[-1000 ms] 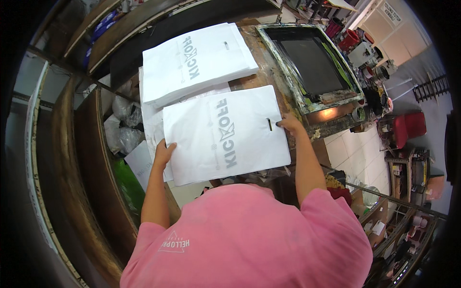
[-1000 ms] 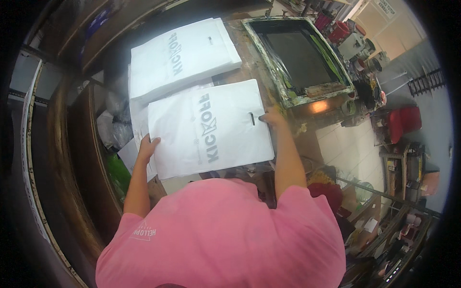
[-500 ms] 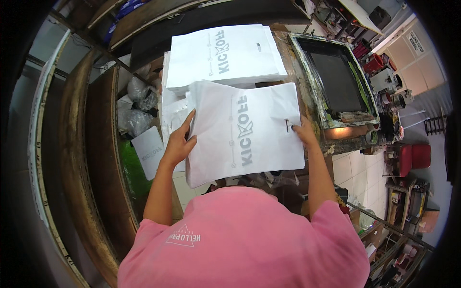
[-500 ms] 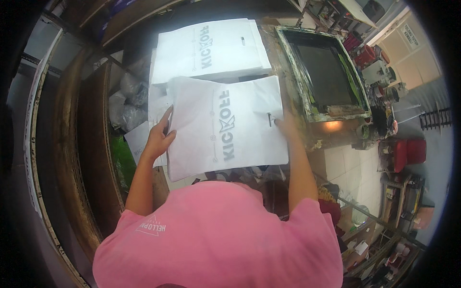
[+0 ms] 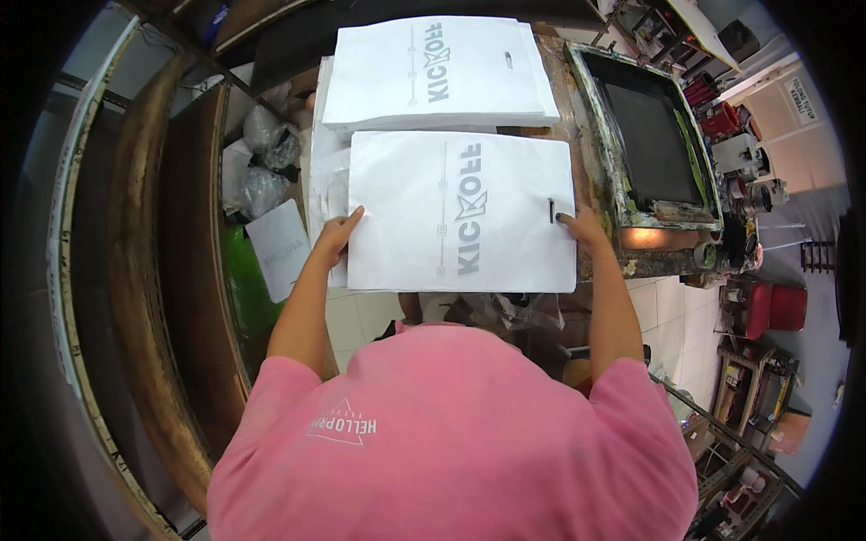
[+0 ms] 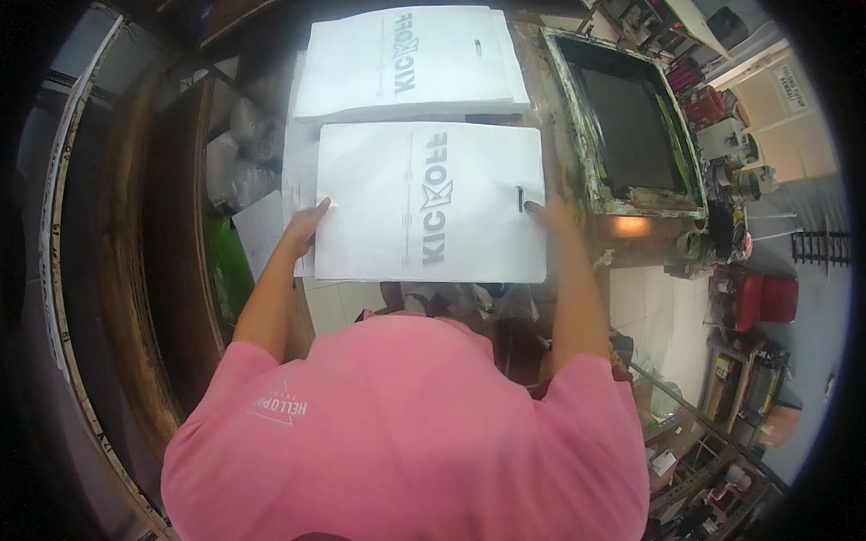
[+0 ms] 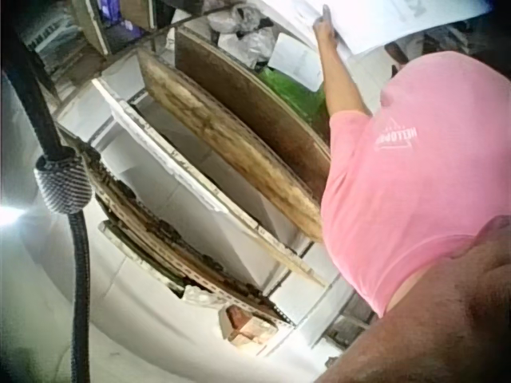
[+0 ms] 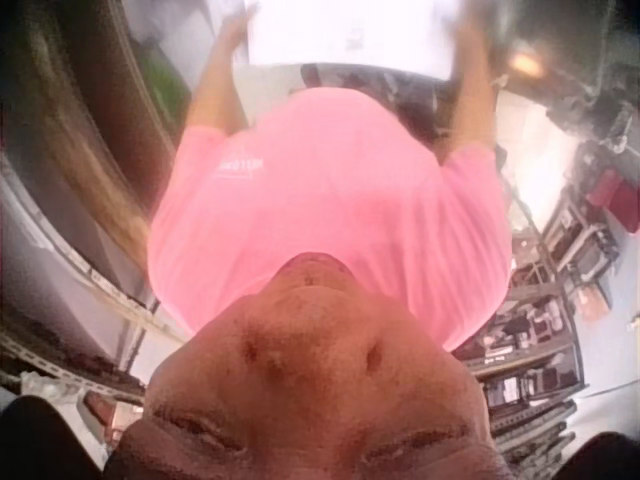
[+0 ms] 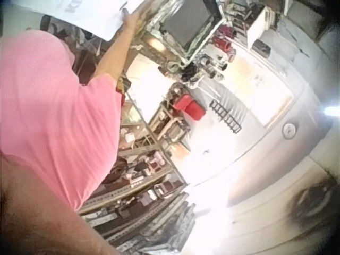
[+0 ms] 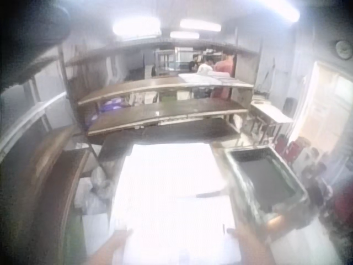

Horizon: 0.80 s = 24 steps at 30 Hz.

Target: The person sorts a stack of white plastic bags by hand, rolling small batches together and then flattening them back out onto a workspace table.

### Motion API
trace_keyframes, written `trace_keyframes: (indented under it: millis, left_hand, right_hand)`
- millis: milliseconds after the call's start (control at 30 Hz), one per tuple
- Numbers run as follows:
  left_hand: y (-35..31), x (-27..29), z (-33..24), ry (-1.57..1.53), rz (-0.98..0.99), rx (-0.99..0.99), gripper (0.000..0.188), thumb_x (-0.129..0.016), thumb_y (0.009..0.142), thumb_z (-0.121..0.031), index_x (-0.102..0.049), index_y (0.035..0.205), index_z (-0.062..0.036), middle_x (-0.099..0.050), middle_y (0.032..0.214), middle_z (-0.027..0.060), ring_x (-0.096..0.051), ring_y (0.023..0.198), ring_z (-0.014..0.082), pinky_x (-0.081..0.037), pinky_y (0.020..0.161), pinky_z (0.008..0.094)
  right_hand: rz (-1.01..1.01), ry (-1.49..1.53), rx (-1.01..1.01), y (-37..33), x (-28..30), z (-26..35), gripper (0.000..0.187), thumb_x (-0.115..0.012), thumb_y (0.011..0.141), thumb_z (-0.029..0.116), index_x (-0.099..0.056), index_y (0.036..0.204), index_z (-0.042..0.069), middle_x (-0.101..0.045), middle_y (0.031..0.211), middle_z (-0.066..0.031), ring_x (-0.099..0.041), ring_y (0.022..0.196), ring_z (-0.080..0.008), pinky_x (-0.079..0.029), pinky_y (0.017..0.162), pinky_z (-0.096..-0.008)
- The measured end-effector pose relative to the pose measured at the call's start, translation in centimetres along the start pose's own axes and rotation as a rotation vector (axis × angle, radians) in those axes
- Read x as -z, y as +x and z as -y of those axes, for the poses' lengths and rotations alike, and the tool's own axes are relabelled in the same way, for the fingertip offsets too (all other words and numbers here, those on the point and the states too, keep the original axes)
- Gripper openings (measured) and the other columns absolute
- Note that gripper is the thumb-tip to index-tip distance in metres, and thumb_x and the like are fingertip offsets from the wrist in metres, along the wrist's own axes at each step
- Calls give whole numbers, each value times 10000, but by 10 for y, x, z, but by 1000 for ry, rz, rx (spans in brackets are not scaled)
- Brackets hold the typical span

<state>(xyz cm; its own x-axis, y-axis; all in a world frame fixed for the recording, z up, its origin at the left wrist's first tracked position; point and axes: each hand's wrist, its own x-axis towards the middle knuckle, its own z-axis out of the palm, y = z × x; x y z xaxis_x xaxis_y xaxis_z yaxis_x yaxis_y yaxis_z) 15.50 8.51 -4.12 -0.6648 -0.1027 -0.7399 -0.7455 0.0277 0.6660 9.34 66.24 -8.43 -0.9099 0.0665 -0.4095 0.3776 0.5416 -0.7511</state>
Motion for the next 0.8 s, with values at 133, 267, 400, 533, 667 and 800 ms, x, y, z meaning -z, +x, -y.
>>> trace_keyframes:
  millis: [133,267,400,533,667,800]
  left_hand:
    - [-46,16,58,6,153,-8,783,-516,1033,-596,-444,1481,43,-577,1424,194,-547,1296,283,-399,1134,430]
    - [-79,-20,51,245,-55,-170,765,-491,1067,-505,-331,1547,68,-486,1522,229,-452,1416,362,-323,1191,397]
    - [-65,-20,81,400,-142,-322,707,-486,1072,-503,-411,1456,86,-536,1423,258,-494,1358,346,-355,1151,397]
    - [-65,-7,63,278,-13,-201,649,-558,1056,-419,-448,1439,93,-598,1353,217,-561,1247,267,-426,1081,383]
    - [-69,10,48,255,174,-187,580,-704,992,-290,-508,1361,113,-673,1249,196,-648,1126,224,-515,968,348]
    - [-54,11,76,-6,168,-226,503,-689,1007,-295,-551,1310,82,-711,1121,135,-668,973,149,-541,857,312]
  right_hand:
    - [198,-163,-178,-33,9,-24,460,-661,907,212,-587,1289,-33,-685,1154,-155,-640,978,-204,-523,814,-398]
    - [-36,-279,19,-65,-20,-83,514,-577,925,211,-491,1344,-74,-652,1201,-258,-640,1097,-361,-494,944,-473]
    - [-97,-328,-33,-69,-35,-50,615,-537,921,174,-371,1447,-98,-524,1377,-382,-535,1293,-497,-385,1139,-510]
    - [-54,-285,-134,-71,-24,-44,645,-542,917,171,-354,1479,-85,-492,1414,-405,-516,1317,-518,-392,1140,-517]
    - [-114,-389,-164,-82,-24,-29,624,-560,912,198,-391,1452,-66,-515,1404,-383,-525,1304,-515,-398,1126,-520]
    - [-472,-752,50,-110,-54,17,582,-693,898,291,-514,1364,-10,-592,1333,-303,-552,1261,-463,-440,1060,-528]
